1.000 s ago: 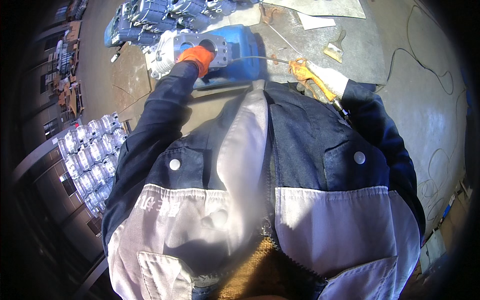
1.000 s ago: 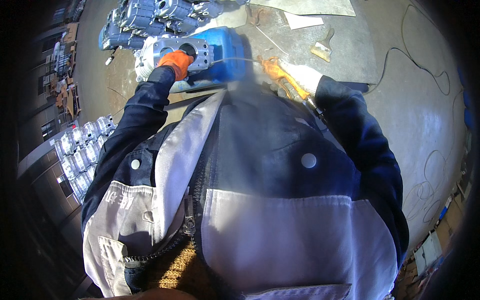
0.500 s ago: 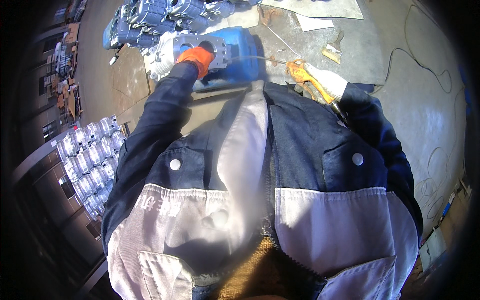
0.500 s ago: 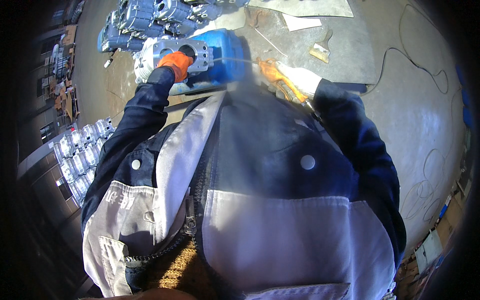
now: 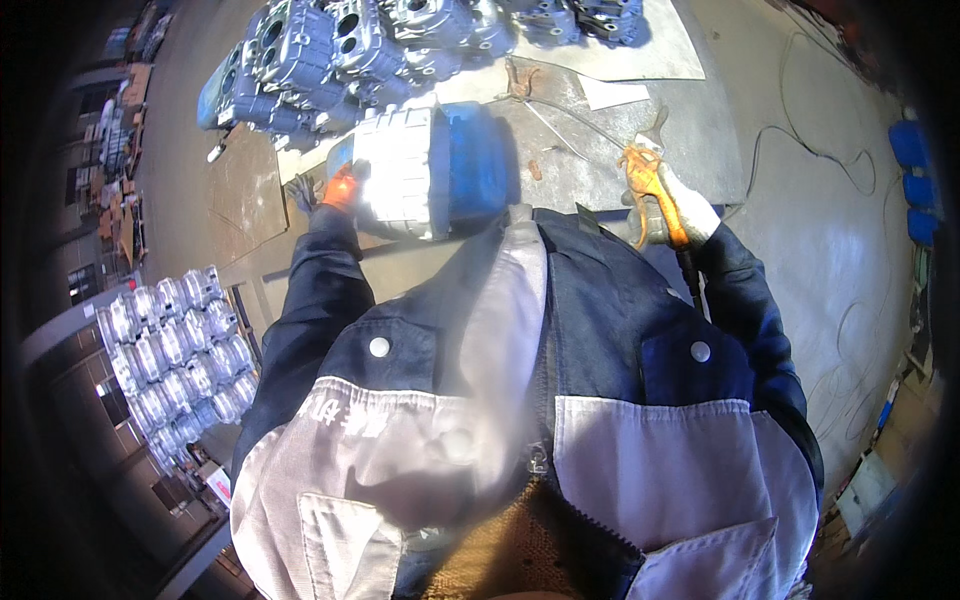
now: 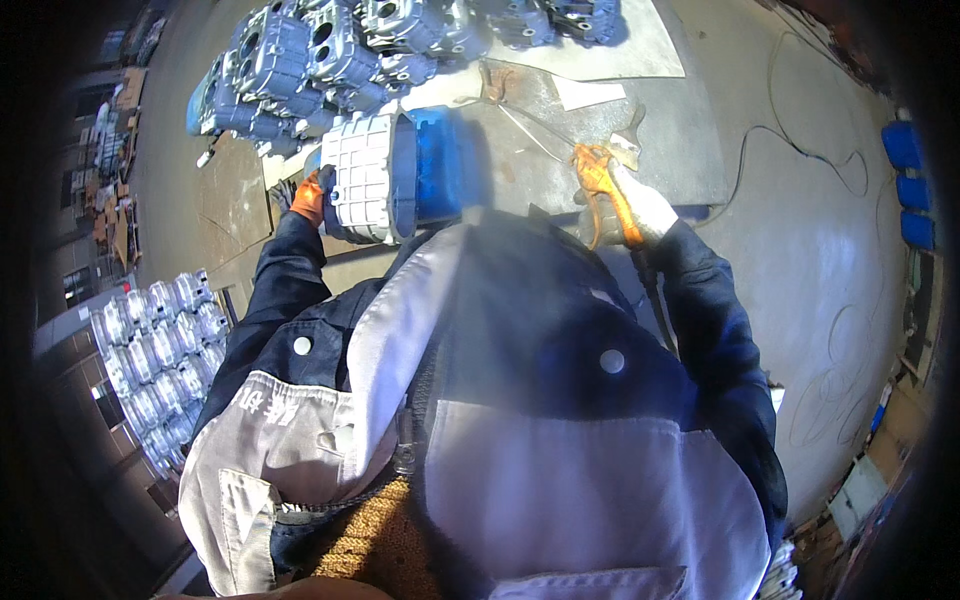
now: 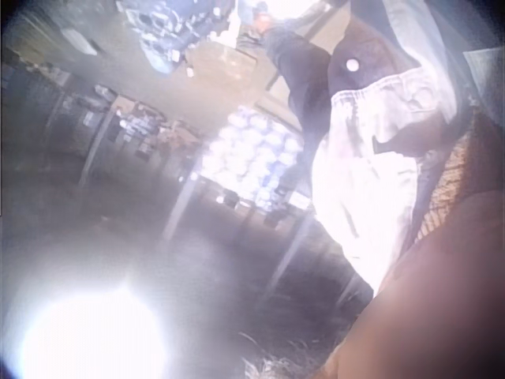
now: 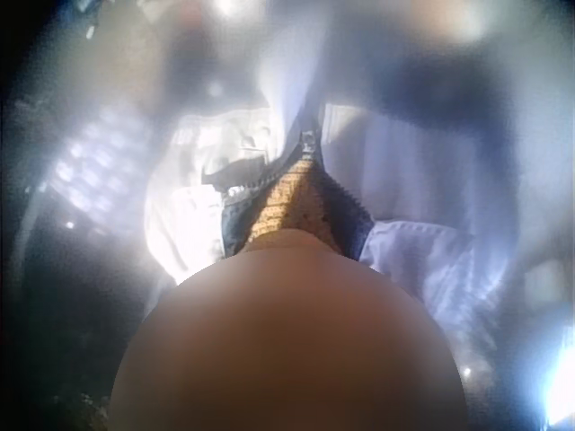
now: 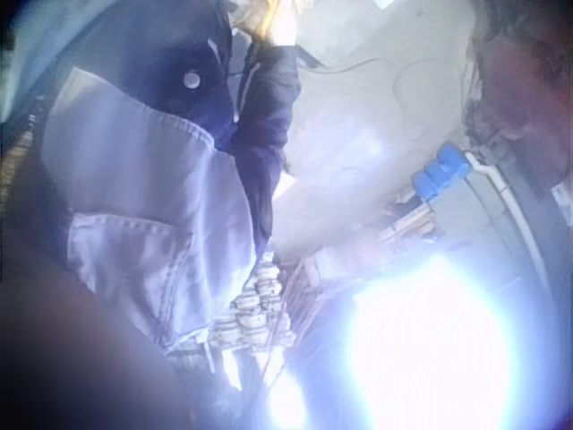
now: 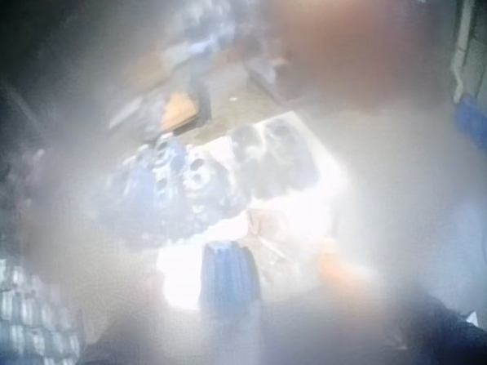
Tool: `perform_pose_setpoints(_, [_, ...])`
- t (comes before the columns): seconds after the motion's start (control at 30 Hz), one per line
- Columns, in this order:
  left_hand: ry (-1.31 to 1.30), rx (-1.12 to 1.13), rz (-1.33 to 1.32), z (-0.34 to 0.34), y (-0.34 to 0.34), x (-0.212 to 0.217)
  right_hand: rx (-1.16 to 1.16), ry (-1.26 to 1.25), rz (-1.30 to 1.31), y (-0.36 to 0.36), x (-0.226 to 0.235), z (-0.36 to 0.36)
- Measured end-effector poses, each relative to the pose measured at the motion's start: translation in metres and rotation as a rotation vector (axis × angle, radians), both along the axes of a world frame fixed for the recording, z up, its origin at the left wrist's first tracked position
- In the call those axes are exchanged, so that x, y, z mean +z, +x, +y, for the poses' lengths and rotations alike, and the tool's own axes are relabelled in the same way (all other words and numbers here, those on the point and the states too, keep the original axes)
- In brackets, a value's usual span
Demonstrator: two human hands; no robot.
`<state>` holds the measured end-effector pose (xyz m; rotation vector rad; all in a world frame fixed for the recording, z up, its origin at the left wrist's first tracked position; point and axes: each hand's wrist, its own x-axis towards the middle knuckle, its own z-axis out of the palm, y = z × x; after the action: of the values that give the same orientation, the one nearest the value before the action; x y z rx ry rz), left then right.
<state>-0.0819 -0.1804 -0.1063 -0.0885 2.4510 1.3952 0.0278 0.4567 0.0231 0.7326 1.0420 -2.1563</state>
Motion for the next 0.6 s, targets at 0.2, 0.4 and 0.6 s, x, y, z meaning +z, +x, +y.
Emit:
perform_pose_setpoints(0.2, [-0.256,0.22,0.069,0.024,0.045,0.037,0.225,0.08,0.374,-0.042,-0.019,-0.069])
perform_pose_setpoints(0.4, [-0.578,0.142,0.167,0.117,0.084,0.104,1.14,0.643,0.63,-0.064,-0.008,-0.138])
perform_pose_setpoints(0.6, [-0.774,0.084,-0.076,0.154,0.081,0.113,1.109,0.806,0.837,-0.052,0.007,-0.116])
